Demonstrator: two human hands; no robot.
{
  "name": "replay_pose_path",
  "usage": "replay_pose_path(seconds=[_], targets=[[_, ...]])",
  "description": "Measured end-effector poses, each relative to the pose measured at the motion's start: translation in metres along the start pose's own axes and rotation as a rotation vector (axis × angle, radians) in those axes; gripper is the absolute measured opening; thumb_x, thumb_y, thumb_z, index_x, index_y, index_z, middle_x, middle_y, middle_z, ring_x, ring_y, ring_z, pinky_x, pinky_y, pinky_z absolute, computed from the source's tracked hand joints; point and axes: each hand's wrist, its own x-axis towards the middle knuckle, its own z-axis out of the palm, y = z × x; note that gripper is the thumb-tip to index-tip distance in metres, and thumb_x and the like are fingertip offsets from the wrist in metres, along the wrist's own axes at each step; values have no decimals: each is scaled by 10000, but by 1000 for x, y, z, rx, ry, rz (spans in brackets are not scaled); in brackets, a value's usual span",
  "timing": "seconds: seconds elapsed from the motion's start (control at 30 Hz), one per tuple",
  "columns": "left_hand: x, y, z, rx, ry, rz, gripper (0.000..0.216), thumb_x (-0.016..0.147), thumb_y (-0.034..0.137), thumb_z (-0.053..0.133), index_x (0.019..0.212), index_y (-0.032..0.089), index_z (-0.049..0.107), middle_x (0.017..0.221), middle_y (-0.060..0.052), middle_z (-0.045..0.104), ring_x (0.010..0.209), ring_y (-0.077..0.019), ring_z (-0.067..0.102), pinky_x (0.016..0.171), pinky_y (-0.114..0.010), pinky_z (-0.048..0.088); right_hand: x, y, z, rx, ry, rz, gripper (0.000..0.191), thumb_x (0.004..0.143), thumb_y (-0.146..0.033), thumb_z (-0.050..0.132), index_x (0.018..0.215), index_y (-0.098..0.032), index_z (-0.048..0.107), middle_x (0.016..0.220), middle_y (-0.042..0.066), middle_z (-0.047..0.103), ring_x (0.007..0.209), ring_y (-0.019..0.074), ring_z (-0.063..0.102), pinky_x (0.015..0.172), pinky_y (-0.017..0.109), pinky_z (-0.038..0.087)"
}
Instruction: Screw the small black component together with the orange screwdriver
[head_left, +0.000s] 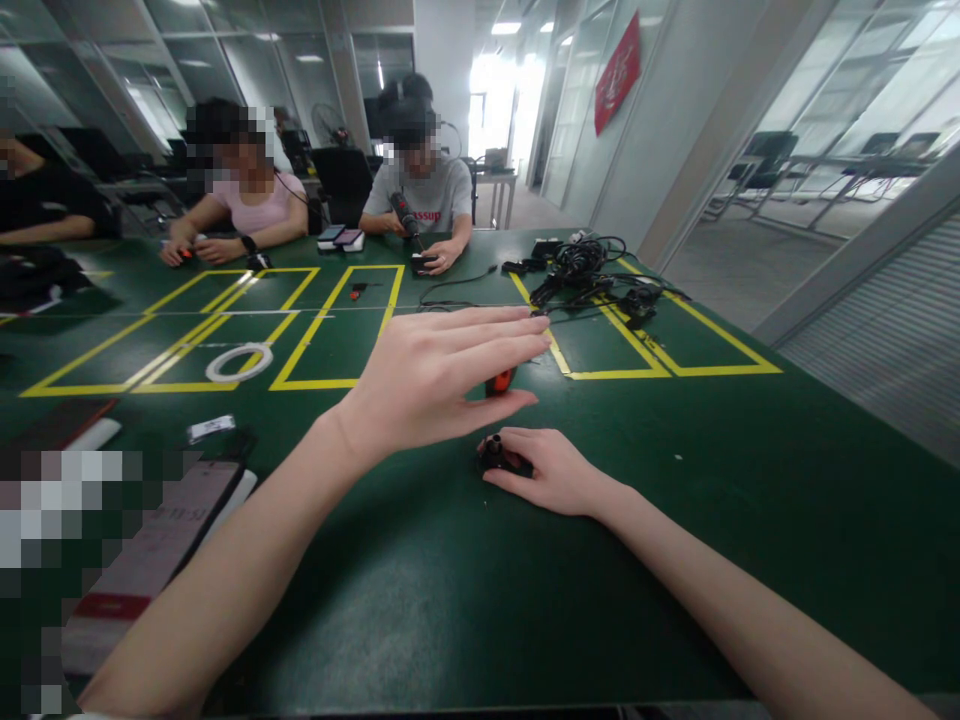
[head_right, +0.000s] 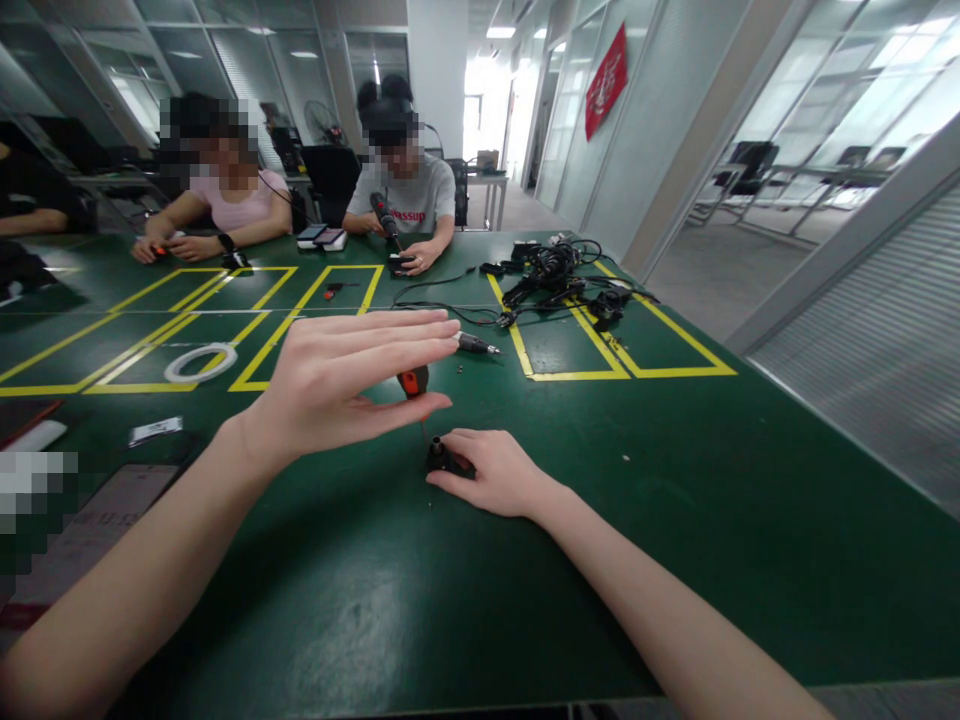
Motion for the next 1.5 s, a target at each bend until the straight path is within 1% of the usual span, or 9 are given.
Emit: replay_pose_path(seconds=[0.33, 0.6, 0.73, 0.9, 1.0, 1.1, 1.23, 1.33, 1.5], targets=[[2, 4, -9, -91, -85, -35, 513, 888, 125, 584, 1385, 226, 655, 1417, -80, 690, 1246, -227, 710, 1054, -372, 584, 0, 0, 0, 15, -8, 3, 326, 987, -418, 653, 775, -199, 537, 721, -6, 583, 627, 146, 512, 603, 260, 324], [5, 3, -11, 54, -70, -49, 213, 965, 301, 666, 1145, 201, 723, 997, -44, 814, 966, -185, 769, 865, -294, 569, -1, 1, 0, 2, 8, -4, 341, 985, -435, 658, 774, -196, 536, 724, -4, 582, 626, 146, 513, 598, 260, 310], [4, 3, -9, 203, -105, -67, 288, 966, 462, 665, 914, 179, 669, 796, -23, 753, 727, -161, 697, 719, -281, 494, -1, 0, 0, 6, 5, 4, 343, 978, -434, 664, 768, -196, 533, 714, -9, 570, 613, 141, 495, 589, 256, 303], [5, 6, -4, 214, -206, -127, 298, 1014, 381, 555, 805, 175, 606, 680, -9, 678, 624, -153, 631, 647, -275, 430, 0, -1, -1, 6, 2, 6, 348, 971, -420, 675, 751, -198, 521, 708, -11, 562, 607, 137, 484, 586, 254, 298], [5, 9, -5, 96, -238, -171, 130, 928, 257, 572, 947, 162, 659, 833, -39, 743, 732, -174, 687, 706, -284, 491, 0, -1, -1, 7, -7, 6, 317, 973, -409, 674, 778, -194, 546, 717, -8, 573, 615, 141, 497, 591, 254, 305], [4, 11, -6, -28, -229, -179, 430, 833, 161, 561, 1255, 146, 642, 1171, -96, 764, 1009, -214, 730, 845, -302, 562, 0, -1, -1, 7, -11, 9, 288, 977, -402, 670, 809, -191, 568, 730, -5, 584, 629, 146, 513, 602, 255, 321], [2, 7, -3, -48, -180, -109, 664, 850, 109, 509, 1510, 182, 495, 1563, -118, 556, 1341, -233, 621, 1081, -362, 536, 0, 0, -1, 9, -9, 1, 311, 981, -410, 660, 785, -199, 544, 729, -4, 582, 631, 149, 519, 604, 258, 327], [1, 3, 1, -27, -145, -65, 692, 883, 105, 504, 1564, 213, 445, 1623, -96, 488, 1398, -220, 583, 1151, -383, 503, 0, 0, 0, 3, -2, -8, 327, 988, -417, 648, 769, -205, 529, 718, -7, 573, 623, 149, 516, 597, 262, 320], [1, 0, 3, 27, -89, -7, 596, 941, 144, 552, 1532, 200, 495, 1542, -97, 585, 1395, -215, 595, 1152, -374, 510, 0, -1, -1, -8, 5, -12, 336, 996, -430, 634, 771, -204, 528, 719, -2, 580, 625, 153, 528, 603, 268, 328]])
